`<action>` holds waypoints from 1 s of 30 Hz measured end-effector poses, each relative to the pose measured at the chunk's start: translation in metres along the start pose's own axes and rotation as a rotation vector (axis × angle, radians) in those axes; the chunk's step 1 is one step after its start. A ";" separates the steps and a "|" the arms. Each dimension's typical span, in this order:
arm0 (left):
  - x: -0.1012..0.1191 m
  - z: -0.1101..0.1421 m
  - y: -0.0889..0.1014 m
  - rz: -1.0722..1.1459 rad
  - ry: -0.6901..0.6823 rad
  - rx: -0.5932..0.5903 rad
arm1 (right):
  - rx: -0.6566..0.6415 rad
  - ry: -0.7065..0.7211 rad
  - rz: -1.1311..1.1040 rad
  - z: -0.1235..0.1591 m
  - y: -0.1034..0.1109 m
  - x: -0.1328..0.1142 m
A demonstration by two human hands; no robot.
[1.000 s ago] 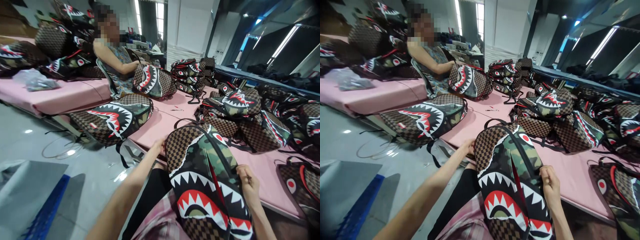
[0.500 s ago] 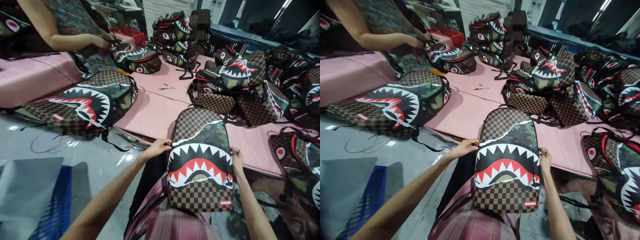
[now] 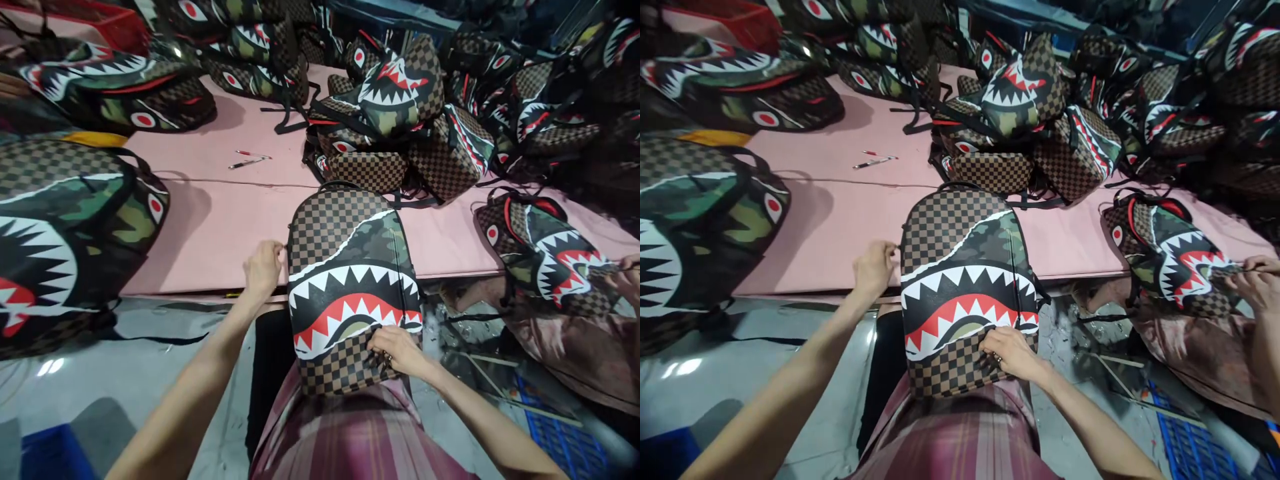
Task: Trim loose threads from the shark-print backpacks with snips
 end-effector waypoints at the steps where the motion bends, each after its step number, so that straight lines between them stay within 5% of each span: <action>1: 0.007 -0.017 0.006 -0.006 0.012 0.036 | 0.001 0.012 -0.011 0.001 0.003 -0.001; 3: 0.022 -0.041 0.016 0.017 0.016 0.088 | 0.078 0.038 -0.055 0.009 0.015 -0.002; 5: 0.040 -0.033 0.025 0.068 -0.039 0.180 | 0.256 0.017 -0.071 0.025 0.033 0.000; 8: 0.077 0.043 0.021 0.132 -0.396 0.217 | 0.406 -0.115 0.025 0.052 0.050 0.012; 10: 0.107 0.115 0.003 0.168 -0.762 -0.010 | 0.307 -0.183 0.127 0.059 0.049 0.021; 14: 0.147 0.209 -0.028 0.149 -1.121 -0.304 | 0.227 -0.199 0.209 0.049 0.040 0.031; 17: 0.151 0.219 -0.049 0.033 -1.095 -0.518 | 0.386 -0.202 0.074 0.039 0.043 0.037; 24: 0.131 0.217 -0.071 -0.012 -1.073 -0.558 | 0.423 -0.283 -0.117 0.033 0.064 0.051; 30: 0.136 0.221 -0.071 -0.003 -1.069 -0.625 | 0.802 -0.361 -0.511 -0.059 0.143 0.095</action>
Point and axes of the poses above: each hand's wrist, its own z-axis away from the middle knuckle, its own y-axis out of the back of the hand, x = y × z, the point moved 3 cm from there along -z, towards the middle knuckle, and after that the axes turned 7 degrees about -x, right-handed, at the moved point
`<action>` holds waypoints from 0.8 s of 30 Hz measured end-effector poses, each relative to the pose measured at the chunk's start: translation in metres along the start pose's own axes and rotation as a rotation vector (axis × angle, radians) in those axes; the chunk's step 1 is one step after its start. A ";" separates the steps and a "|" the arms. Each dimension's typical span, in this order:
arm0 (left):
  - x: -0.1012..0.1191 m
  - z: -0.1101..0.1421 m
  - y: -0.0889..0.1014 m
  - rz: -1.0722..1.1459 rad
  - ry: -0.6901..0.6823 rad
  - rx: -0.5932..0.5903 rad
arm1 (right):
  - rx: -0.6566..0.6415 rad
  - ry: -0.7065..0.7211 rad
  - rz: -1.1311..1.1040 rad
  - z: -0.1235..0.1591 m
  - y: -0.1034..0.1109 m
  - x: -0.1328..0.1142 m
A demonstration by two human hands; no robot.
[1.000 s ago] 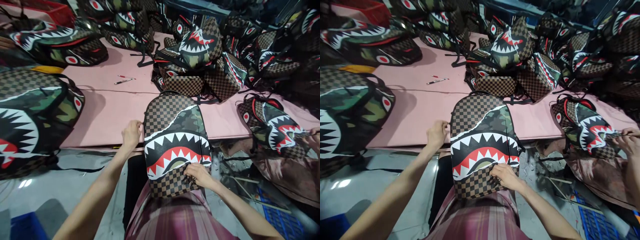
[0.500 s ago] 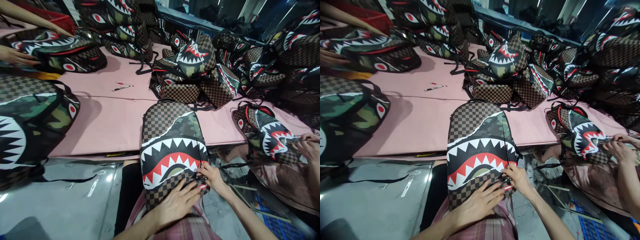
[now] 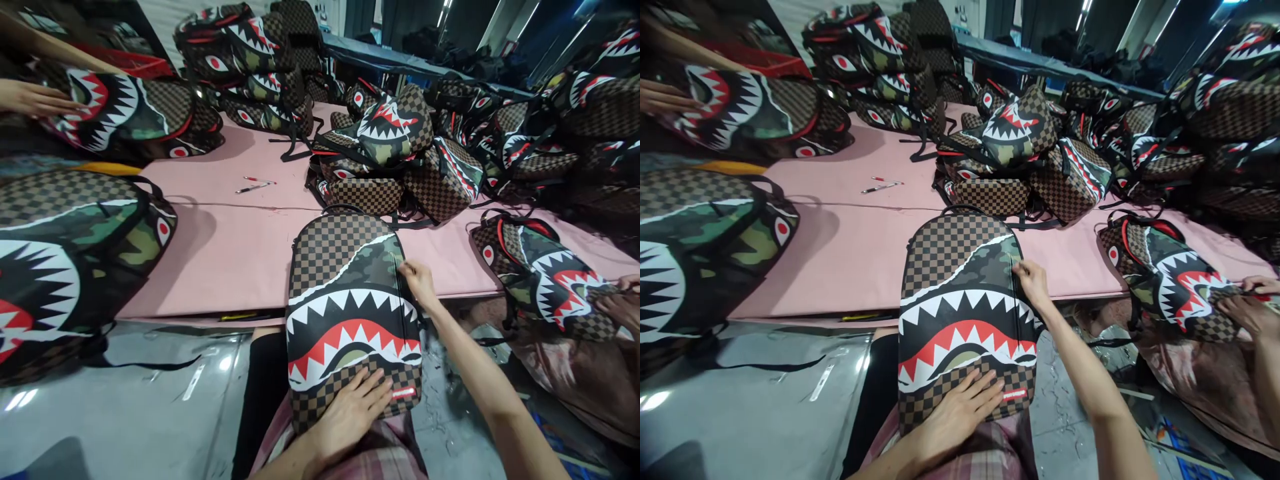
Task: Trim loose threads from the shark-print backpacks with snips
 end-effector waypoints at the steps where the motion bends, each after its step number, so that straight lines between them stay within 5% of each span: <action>1: 0.002 0.000 0.002 0.010 0.006 0.000 | 0.030 -0.009 -0.031 -0.027 -0.003 -0.003; 4: -0.001 0.008 0.018 0.079 -0.021 0.059 | 0.143 -0.044 -0.132 -0.086 0.001 -0.006; 7: -0.043 0.038 0.053 0.198 0.145 0.352 | 0.287 -0.098 -0.206 -0.093 0.025 0.003; 8: -0.070 0.053 0.067 0.243 0.338 0.538 | 0.316 -0.119 -0.220 -0.083 0.033 0.008; 11: -0.151 0.086 0.090 0.287 0.690 0.746 | 0.329 -0.198 -0.239 -0.022 0.050 0.027; 14: -0.207 0.089 0.091 0.539 0.865 0.638 | 0.348 -0.275 -0.241 0.059 0.043 0.050; 19: -0.200 0.078 0.078 0.743 0.784 0.505 | 0.412 -0.440 -0.158 0.151 0.009 0.083; 24: -0.177 0.086 0.073 0.949 0.728 0.458 | 0.457 -0.404 -0.081 0.157 0.008 0.093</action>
Point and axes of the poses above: each hand's wrist, its own z-axis away from the middle knuckle, its own y-axis out of the back of the hand, x = y × z, the point moved 3 cm from there along -z, towards the middle knuckle, and after that the axes turned 7 degrees about -x, right-handed, at the moved point
